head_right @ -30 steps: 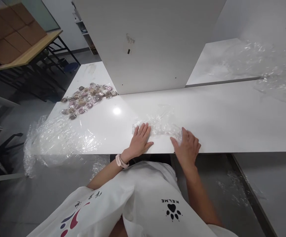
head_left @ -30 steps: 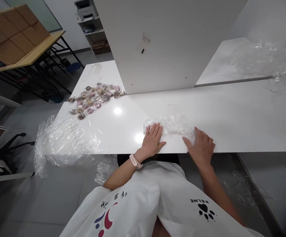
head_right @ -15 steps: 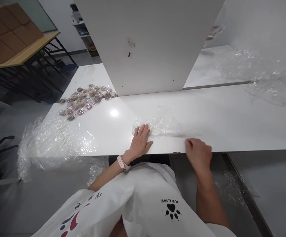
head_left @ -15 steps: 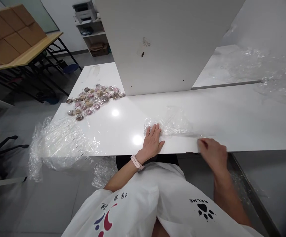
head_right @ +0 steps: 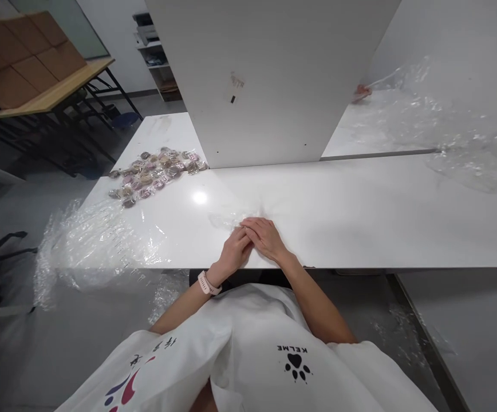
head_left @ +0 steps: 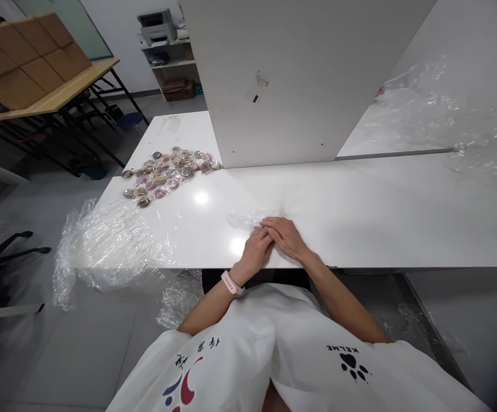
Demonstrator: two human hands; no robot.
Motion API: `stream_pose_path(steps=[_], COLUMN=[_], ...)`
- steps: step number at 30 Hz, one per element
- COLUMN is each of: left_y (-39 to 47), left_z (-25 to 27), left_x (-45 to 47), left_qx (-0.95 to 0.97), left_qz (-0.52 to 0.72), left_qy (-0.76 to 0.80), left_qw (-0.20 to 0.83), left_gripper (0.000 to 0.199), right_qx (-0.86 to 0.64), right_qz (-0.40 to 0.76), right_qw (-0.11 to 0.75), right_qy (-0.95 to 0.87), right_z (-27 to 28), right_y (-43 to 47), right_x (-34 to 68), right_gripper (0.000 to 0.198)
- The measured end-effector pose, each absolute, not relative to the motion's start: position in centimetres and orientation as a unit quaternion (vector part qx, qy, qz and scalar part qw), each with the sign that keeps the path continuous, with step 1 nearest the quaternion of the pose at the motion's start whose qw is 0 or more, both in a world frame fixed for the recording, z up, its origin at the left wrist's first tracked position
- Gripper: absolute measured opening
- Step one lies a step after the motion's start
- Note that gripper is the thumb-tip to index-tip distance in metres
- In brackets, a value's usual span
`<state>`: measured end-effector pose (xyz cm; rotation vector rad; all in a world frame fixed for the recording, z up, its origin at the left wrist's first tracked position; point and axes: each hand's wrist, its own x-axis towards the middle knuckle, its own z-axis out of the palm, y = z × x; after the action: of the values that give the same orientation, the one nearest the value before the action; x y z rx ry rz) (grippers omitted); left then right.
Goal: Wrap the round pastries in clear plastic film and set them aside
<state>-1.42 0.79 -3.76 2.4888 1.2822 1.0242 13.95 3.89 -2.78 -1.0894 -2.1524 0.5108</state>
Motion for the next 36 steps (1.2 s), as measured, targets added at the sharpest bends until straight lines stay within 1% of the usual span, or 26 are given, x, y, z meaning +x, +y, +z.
stream_pose_path(steps=[2, 4, 6, 7, 8, 11, 12, 14, 16, 18, 21, 23, 25, 27, 29, 31, 34, 36], left_y=[0.4, 0.5, 1.3, 1.9, 2.5, 3.8, 4.1, 4.6, 5.3, 6.4, 8.3, 9.6, 10.4, 10.8, 10.5, 9.4, 6.8, 5.1], left_z=[-3.0, -2.3, -1.8, -1.8, -1.8, -1.9, -1.9, -1.8, -1.3, -0.7, 0.2, 0.6, 0.8, 0.7, 0.5, 0.1, -0.2, -0.2], left_x=[-2.3, -3.3, -4.3, -4.7, -5.0, -5.3, -5.3, -4.9, -4.5, -4.2, -4.0, -4.1, -4.4, -4.7, -4.8, -4.7, -3.9, -3.0], left_qx=[0.817, 0.82, 0.835, 0.837, 0.834, 0.801, 0.784, 0.742, 0.699, 0.665, 0.624, 0.603, 0.58, 0.527, 0.454, 0.395, 0.311, 0.254], left_qz=[0.352, 0.335, 0.304, 0.29, 0.28, 0.279, 0.29, 0.31, 0.312, 0.304, 0.287, 0.274, 0.28, 0.321, 0.375, 0.428, 0.543, 0.592], left_qy=[0.454, 0.463, 0.455, 0.456, 0.462, 0.5, 0.512, 0.541, 0.575, 0.604, 0.639, 0.652, 0.647, 0.633, 0.621, 0.628, 0.622, 0.567], left_qw=[0.047, 0.033, 0.061, 0.084, 0.107, 0.175, 0.197, 0.245, 0.288, 0.318, 0.346, 0.37, 0.407, 0.468, 0.517, 0.516, 0.469, 0.513], left_gripper=[0.024, 0.032, 0.039, 0.039, 0.037, 0.027, 0.025, 0.023, 0.019, 0.017, 0.019, 0.023, 0.025, 0.024, 0.021, 0.02, 0.025, 0.026], right_qx=[-0.396, -0.359, -0.33, -0.33, -0.341, -0.417, -0.447, -0.509, -0.566, -0.605, -0.618, -0.581, -0.518, -0.478, -0.485, -0.52, -0.584, -0.623], right_qz=[0.232, 0.264, 0.292, 0.302, 0.31, 0.316, 0.315, 0.315, 0.308, 0.264, 0.124, 0.042, 0.009, 0.012, 0.022, 0.03, 0.078, 0.144], right_qw=[0.318, 0.304, 0.29, 0.29, 0.298, 0.361, 0.38, 0.401, 0.404, 0.395, 0.36, 0.328, 0.293, 0.263, 0.247, 0.247, 0.276, 0.297], right_qy=[-0.829, -0.842, -0.85, -0.846, -0.836, -0.772, -0.746, -0.693, -0.649, -0.639, -0.688, -0.744, -0.803, -0.838, -0.839, -0.817, -0.759, -0.709], right_z=[-3.1, -3.3, -3.4, -3.4, -3.4, -3.4, -3.4, -3.4, -3.2, -2.9, -2.9, -3.1, -3.6, -4.0, -4.2, -4.2, -3.8, -3.4], right_y=[4.3, 4.5, 4.6, 4.6, 4.5, 4.3, 4.3, 4.7, 5.4, 6.2, 7.0, 7.1, 6.9, 6.7, 6.8, 7.2, 8.4, 9.1], right_x=[14.6, 15.5, 16.3, 16.5, 16.6, 16.4, 16.3, 15.9, 15.3, 14.6, 13.4, 13.0, 13.1, 13.4, 13.6, 13.4, 12.9, 12.7], right_gripper=[0.039, 0.042, 0.052, 0.056, 0.055, 0.04, 0.038, 0.04, 0.046, 0.046, 0.032, 0.027, 0.027, 0.035, 0.04, 0.037, 0.043, 0.047])
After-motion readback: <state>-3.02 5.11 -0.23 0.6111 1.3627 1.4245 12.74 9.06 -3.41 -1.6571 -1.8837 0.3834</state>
